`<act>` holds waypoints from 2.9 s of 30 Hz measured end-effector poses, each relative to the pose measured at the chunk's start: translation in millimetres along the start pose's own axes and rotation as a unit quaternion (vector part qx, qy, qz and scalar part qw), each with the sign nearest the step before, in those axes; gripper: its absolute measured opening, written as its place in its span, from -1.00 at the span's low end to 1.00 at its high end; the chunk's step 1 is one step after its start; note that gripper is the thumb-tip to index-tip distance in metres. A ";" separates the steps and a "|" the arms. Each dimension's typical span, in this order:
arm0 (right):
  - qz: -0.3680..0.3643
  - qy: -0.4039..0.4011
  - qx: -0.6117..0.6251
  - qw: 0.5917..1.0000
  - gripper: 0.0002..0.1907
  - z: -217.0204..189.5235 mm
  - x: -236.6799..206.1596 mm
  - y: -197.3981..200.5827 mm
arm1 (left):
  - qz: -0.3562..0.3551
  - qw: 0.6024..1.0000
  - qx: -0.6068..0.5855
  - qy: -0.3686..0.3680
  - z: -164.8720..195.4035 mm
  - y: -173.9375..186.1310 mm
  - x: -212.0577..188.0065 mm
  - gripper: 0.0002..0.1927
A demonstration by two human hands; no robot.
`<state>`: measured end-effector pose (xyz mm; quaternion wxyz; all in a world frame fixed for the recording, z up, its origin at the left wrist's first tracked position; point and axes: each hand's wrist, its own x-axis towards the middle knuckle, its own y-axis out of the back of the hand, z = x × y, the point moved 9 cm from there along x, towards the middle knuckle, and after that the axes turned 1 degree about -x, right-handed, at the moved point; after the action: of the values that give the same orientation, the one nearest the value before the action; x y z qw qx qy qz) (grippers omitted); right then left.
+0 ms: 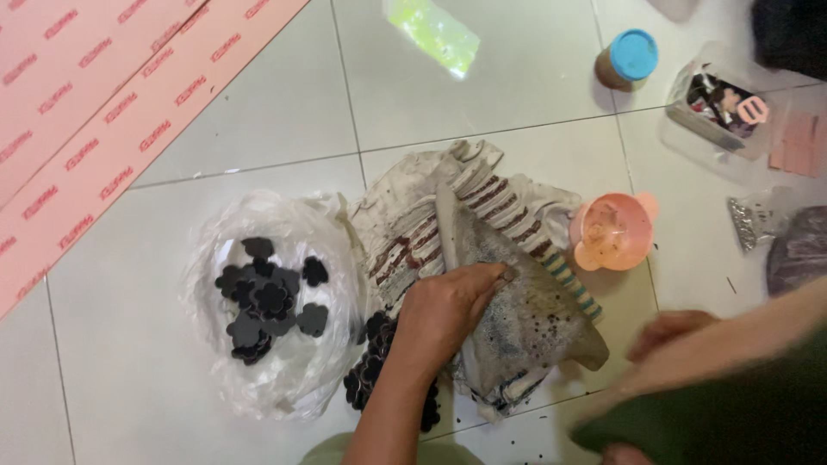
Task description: The person sits on the floor decorating a green shoe with black flower-shaped decorations. They pick up a flower piece, hold the shoe steady, and use a small stick-like tool to press and position the flowers onto the shoe upper, placing finished flowers with a pile of others on a plastic bag.
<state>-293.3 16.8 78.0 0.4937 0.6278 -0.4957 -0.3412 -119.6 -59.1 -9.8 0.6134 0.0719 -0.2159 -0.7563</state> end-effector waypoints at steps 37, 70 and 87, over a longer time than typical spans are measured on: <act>0.153 -0.277 0.495 0.809 -0.55 7.9 17.4 -83.6 | -0.017 0.937 -0.321 0.134 -17.1 8.6 -6.0 -0.82; -0.036 -0.148 0.329 0.932 -0.58 -72.0 46.9 -150.8 | 0.186 0.970 -0.075 -0.139 47.5 89.5 -29.7 -0.77; -0.023 0.129 0.157 0.979 -0.61 -230.4 113.7 -208.8 | 0.284 0.949 -0.069 -0.123 34.7 131.5 -47.5 -0.76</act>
<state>9.2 -22.9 -50.6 0.4406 0.7476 -0.4608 -0.1860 -3.3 -25.6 68.4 0.7748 -0.1284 -0.2479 -0.5672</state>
